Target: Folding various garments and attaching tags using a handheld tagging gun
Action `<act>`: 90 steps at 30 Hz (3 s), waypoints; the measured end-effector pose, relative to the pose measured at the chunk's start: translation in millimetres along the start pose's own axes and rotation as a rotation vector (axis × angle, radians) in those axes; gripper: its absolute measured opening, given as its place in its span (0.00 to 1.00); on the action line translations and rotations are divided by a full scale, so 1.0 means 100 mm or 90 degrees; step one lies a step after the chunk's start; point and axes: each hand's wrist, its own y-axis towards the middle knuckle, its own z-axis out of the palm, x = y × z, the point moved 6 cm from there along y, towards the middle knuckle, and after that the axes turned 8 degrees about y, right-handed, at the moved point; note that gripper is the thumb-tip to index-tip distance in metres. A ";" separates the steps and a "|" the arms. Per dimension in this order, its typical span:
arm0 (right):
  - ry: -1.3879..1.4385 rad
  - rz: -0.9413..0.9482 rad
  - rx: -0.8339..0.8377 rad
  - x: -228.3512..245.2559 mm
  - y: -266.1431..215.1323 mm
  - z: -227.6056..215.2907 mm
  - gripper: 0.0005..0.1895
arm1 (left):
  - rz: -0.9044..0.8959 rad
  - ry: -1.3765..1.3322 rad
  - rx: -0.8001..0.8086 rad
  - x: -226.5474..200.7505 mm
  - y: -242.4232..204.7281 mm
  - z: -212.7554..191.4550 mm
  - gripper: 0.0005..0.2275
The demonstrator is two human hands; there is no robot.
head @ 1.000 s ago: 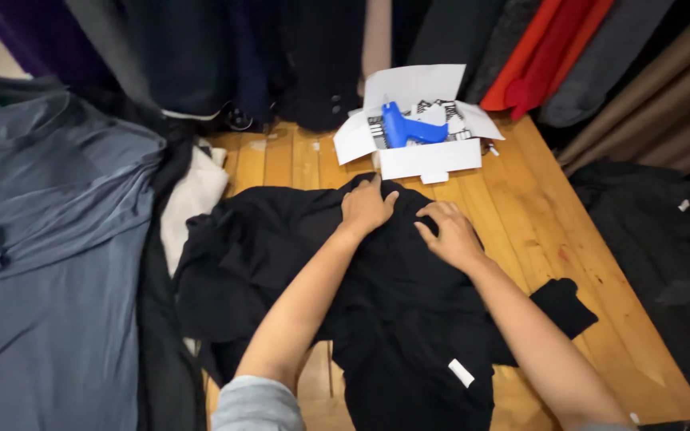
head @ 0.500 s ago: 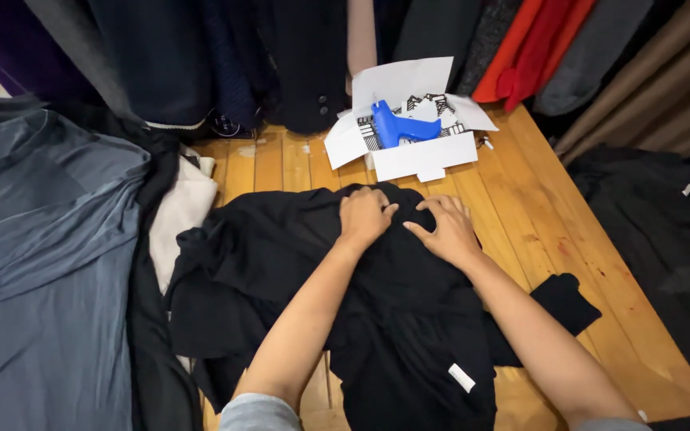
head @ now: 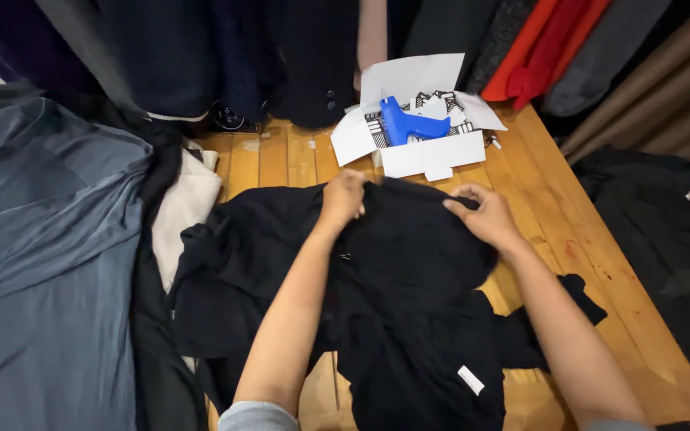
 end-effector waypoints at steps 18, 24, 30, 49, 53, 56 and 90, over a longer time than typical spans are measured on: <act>-0.564 -0.214 0.203 -0.02 2.02 0.96 0.32 | 0.361 0.565 0.031 -0.54 -0.45 0.14 0.09; -0.591 -0.163 0.248 -0.13 2.21 0.92 0.35 | 0.358 0.518 0.043 -0.56 -0.46 0.08 0.14; -0.541 -0.353 0.121 0.60 1.73 0.33 0.38 | 0.394 0.452 0.039 -0.88 -0.70 -0.09 0.12; -0.214 -0.349 0.016 -0.15 -0.69 0.09 0.29 | 0.643 0.588 -0.131 -1.29 -0.40 0.47 0.08; -0.076 -0.316 -0.063 -0.11 -0.68 -0.02 0.15 | 0.516 0.537 0.030 -1.44 0.38 1.06 0.10; -0.028 -0.306 -0.065 0.36 -0.70 -0.07 0.13 | 0.481 0.581 0.046 -1.42 0.98 1.47 0.09; -0.033 -0.357 -0.052 0.41 -0.67 -0.11 0.12 | 0.314 0.426 0.065 -2.01 0.56 1.22 0.07</act>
